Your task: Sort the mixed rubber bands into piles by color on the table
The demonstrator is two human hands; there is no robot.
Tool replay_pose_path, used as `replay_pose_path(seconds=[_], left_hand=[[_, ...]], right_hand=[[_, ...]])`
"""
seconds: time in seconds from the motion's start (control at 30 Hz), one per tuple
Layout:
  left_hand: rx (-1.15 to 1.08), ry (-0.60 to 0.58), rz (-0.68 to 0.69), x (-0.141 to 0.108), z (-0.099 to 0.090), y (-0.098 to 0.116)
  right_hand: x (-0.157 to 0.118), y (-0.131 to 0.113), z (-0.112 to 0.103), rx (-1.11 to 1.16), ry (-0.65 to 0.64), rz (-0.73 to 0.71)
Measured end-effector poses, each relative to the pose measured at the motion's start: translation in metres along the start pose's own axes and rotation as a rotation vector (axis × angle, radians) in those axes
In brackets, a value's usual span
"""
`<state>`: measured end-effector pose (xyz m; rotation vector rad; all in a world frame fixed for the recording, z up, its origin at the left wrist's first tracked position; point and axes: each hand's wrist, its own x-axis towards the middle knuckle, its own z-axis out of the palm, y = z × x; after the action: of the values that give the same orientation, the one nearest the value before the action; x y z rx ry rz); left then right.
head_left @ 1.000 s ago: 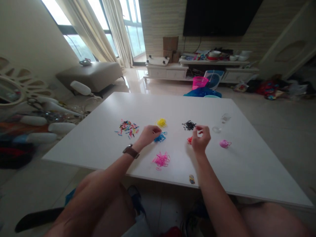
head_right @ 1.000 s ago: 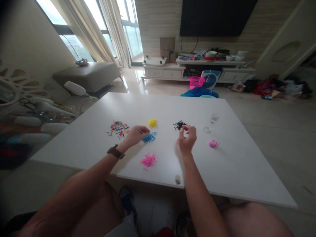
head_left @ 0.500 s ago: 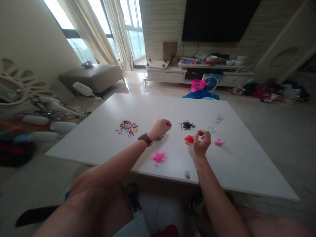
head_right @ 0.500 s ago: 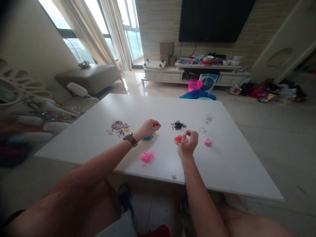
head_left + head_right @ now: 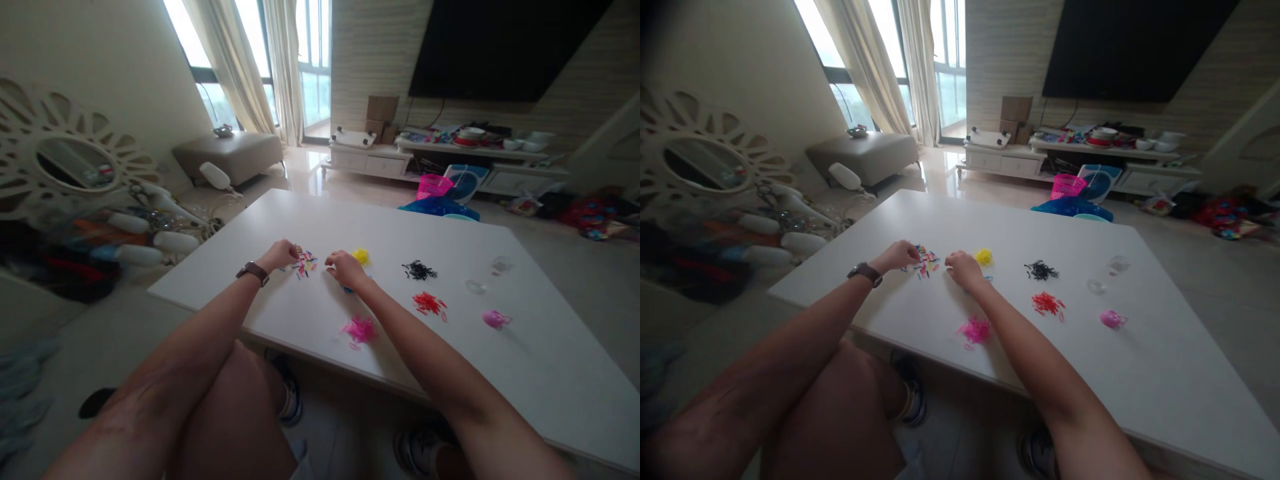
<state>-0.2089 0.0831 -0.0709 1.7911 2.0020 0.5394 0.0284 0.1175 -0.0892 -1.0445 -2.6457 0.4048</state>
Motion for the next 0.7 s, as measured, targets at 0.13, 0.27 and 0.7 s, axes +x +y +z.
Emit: replay_pose_path(seconds=[0.13,0.27,0.7], left_hand=[[-0.027,-0.069,-0.052,0.000,0.006,-0.009],[-0.029,-0.102,-0.061,0.000,0.015,-0.013],[-0.038,-0.076,-0.151,-0.002,0.028,0.002]], right_hand=[[0.038,-0.007,0.023,0.002,-0.060,0.003],[0.048,-0.008,0.038,0.004,-0.098,0.006],[-0.009,0.021,-0.011,-0.033,-0.013,-0.051]])
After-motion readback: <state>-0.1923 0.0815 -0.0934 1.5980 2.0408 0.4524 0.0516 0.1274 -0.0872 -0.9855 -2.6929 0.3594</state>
